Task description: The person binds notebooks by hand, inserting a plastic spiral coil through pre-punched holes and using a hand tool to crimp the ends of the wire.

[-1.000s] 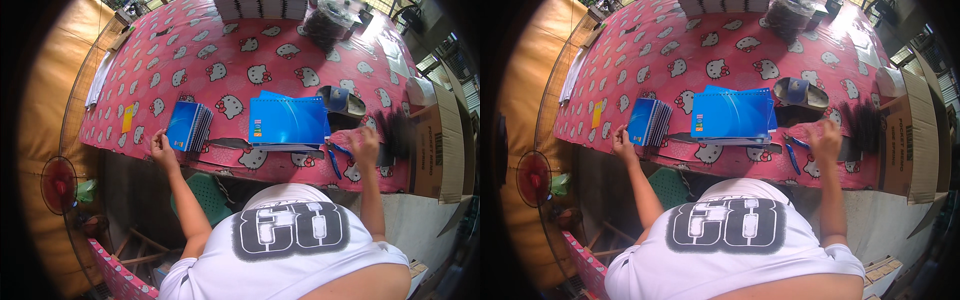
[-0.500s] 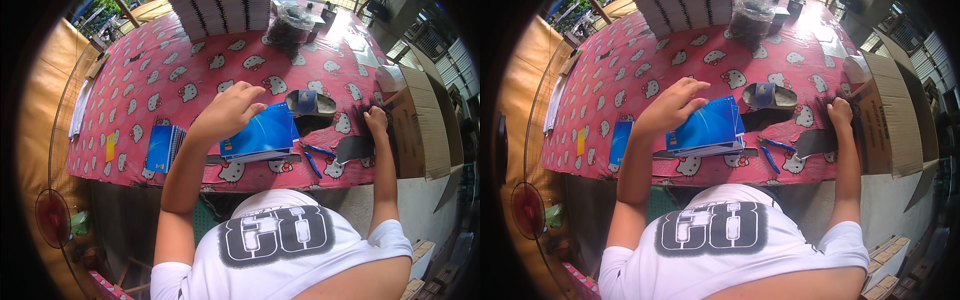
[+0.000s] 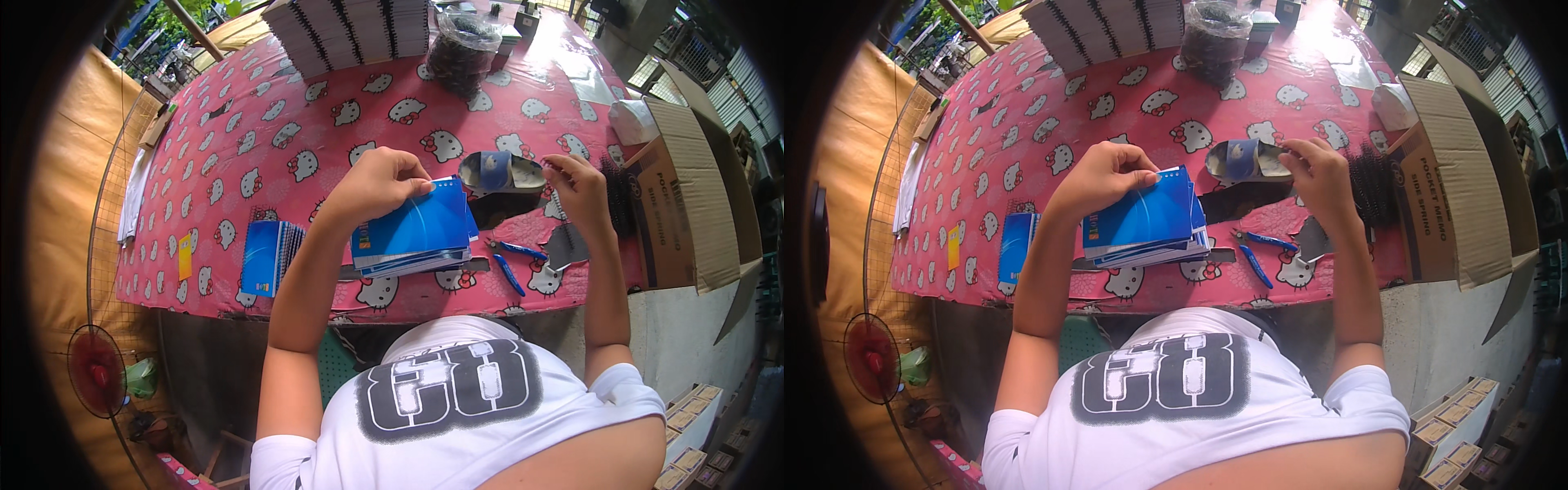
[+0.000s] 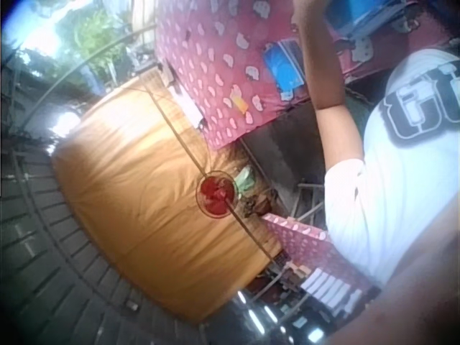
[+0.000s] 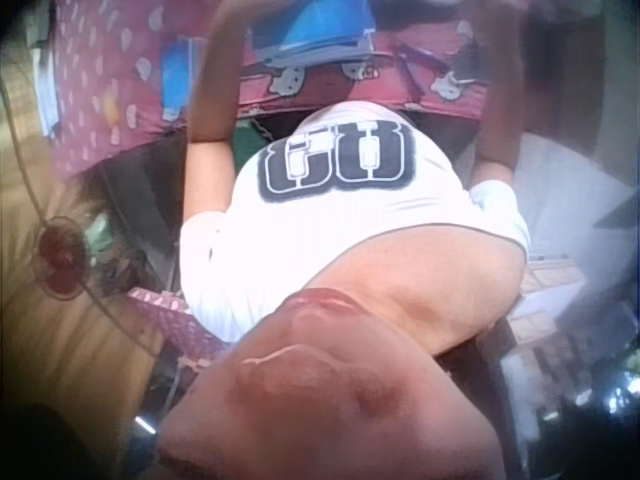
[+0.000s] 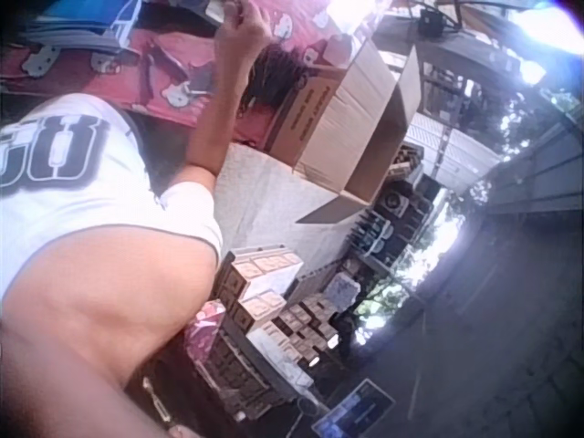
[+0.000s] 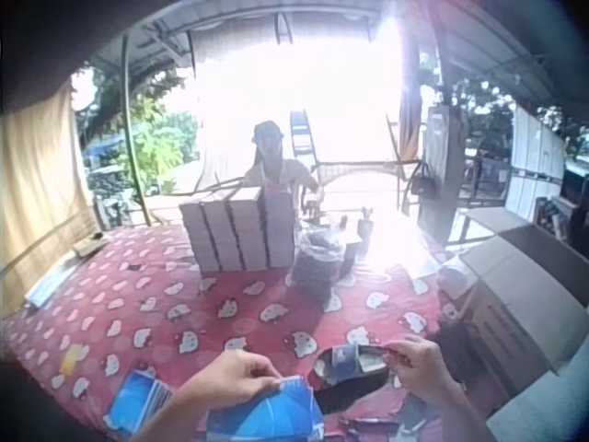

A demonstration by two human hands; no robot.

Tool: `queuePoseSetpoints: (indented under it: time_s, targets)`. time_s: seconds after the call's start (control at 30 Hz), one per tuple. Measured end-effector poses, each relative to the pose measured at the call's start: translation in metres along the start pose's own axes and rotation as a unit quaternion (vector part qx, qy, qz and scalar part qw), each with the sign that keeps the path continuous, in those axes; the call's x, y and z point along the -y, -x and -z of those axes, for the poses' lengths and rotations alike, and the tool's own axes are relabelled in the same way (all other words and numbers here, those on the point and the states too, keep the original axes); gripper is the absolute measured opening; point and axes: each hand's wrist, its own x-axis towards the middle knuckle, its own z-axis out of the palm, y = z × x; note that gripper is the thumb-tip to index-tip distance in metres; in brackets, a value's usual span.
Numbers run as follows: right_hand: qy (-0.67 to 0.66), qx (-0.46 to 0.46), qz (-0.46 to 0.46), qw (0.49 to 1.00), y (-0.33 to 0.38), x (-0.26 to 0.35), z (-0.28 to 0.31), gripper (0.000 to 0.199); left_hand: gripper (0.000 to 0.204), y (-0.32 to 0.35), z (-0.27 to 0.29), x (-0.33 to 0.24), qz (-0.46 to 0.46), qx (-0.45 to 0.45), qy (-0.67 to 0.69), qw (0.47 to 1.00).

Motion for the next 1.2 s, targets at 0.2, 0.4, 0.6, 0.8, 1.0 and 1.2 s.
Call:
queuePoseSetpoints:
  time_s: [0.2,0.4,0.6,0.8,1.0,1.2]
  targets:
    - [-0.057,-0.002,0.027,0.998,0.000,0.021,-0.010,0.019,0.012,0.002,0.002,-0.008,-0.053,-0.092,-0.030,0.994]
    - [-0.407,0.322,-0.124,0.846,0.024,0.043,0.017,0.050,0.016,0.067,-0.012,-0.052,-0.198,-0.314,-0.180,0.911]
    - [-0.520,0.383,-0.146,0.749,0.040,0.106,0.005,0.096,0.026,0.078,-0.056,-0.039,-0.173,-0.436,-0.228,0.853]
    - [-0.441,0.366,-0.097,0.814,0.028,0.117,0.015,0.098,0.026,0.079,-0.055,-0.044,-0.183,-0.445,-0.166,0.861]
    - [-0.196,0.096,0.121,0.968,0.004,0.106,0.001,0.022,0.025,0.076,-0.056,-0.034,-0.222,-0.448,-0.174,0.848]
    - [-0.143,0.068,0.189,0.969,-0.003,0.118,-0.003,0.022,0.024,0.078,-0.056,-0.033,-0.220,-0.441,-0.152,0.857]
